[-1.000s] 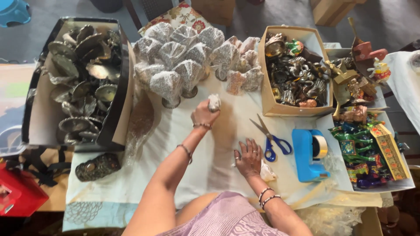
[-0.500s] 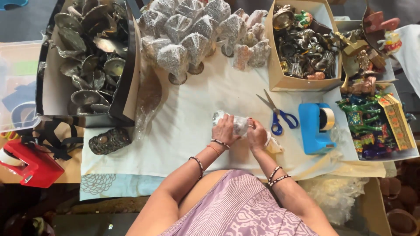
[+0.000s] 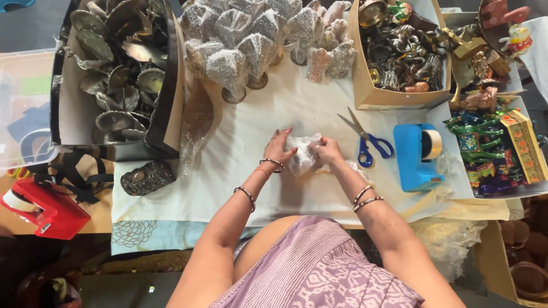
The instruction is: The person wraps small metal ornaments in pieces of bubble wrap and tissue paper, handling them one at a time and setting them on a table among other packed and unpacked items.
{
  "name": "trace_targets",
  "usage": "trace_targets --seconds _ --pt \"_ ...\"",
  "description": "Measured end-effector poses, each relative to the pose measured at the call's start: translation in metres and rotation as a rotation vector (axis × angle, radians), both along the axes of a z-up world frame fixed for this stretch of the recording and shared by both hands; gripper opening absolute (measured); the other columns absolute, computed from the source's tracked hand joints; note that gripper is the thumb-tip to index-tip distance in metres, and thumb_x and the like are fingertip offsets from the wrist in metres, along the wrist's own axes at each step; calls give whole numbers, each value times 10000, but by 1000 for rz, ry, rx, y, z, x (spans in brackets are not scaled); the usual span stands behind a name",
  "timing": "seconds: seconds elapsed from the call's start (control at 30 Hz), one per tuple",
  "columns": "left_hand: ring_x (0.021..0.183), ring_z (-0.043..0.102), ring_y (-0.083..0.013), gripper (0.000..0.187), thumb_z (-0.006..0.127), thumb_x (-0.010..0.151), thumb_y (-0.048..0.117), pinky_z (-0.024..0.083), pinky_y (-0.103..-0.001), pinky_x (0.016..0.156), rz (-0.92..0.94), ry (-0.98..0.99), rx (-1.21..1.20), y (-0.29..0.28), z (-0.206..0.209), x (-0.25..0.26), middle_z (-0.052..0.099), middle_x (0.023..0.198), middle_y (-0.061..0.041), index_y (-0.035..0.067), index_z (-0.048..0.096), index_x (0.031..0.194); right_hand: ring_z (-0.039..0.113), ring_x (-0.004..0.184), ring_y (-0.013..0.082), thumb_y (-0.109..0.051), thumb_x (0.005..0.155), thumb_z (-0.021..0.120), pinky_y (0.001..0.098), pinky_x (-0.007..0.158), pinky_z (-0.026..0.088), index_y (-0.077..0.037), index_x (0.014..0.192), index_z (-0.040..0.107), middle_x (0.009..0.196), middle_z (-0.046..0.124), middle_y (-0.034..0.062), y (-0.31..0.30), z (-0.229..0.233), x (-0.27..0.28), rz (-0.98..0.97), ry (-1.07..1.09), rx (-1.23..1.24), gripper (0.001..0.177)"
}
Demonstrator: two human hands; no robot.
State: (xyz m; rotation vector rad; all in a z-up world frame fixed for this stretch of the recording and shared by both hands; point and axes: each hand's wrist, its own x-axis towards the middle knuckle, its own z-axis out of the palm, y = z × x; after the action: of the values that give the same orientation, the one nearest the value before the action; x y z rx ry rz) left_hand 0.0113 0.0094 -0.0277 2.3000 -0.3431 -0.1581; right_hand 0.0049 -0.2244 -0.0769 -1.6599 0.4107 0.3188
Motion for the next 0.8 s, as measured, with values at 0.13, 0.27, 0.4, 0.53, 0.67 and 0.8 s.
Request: trace_targets --seconds 0.13,0.27,0.4,0.53,0.67,0.8 --pt "1415 486 -304 627 738 824 278 443 -399 1113 -27 0 -225 -3 1 -5 617 1428 -45 234 583 1430 682 765 82 -114 901 723 256 683 560 -57 1062 761 903 765 10 -2 26 12 96 -70 24 175" --pt "1181 653 -220 255 757 862 318 542 -361 1002 4 77 -174 -4 1 -7 735 1231 19 243 787 1104 706 747 127 -204 880 782 290 688 544 -70 978 792 868 785 36 26 91 0 0 -6 -386 166" --pt "1151 626 -225 175 817 784 321 543 -374 928 142 86 -51 -10 25 -8 730 1186 34 255 826 947 721 854 267 -288 827 811 384 743 546 -166 946 819 937 757 63 56 121 -9 44 -214 -794 171" --pt "1125 638 -239 217 835 787 350 547 -389 914 151 58 -2 -12 21 -7 748 1165 36 268 815 987 695 981 299 -234 845 755 427 787 553 -189 944 820 1056 731 49 64 116 -27 111 -521 -905 127" --pt "1110 622 -272 548 840 769 301 527 -431 902 131 28 -16 -11 38 -9 714 1175 11 342 666 1287 641 1089 307 -209 972 663 452 825 560 -140 1121 745 1105 669 72 74 133 -47 301 -497 -1100 183" --pt "1129 594 -298 549 804 775 236 497 -474 863 24 -153 -29 -13 14 -3 622 1342 -35 424 708 1282 636 1124 324 -127 883 645 440 867 567 4 1240 665 1199 657 147 73 134 -63 409 -778 -1156 380"
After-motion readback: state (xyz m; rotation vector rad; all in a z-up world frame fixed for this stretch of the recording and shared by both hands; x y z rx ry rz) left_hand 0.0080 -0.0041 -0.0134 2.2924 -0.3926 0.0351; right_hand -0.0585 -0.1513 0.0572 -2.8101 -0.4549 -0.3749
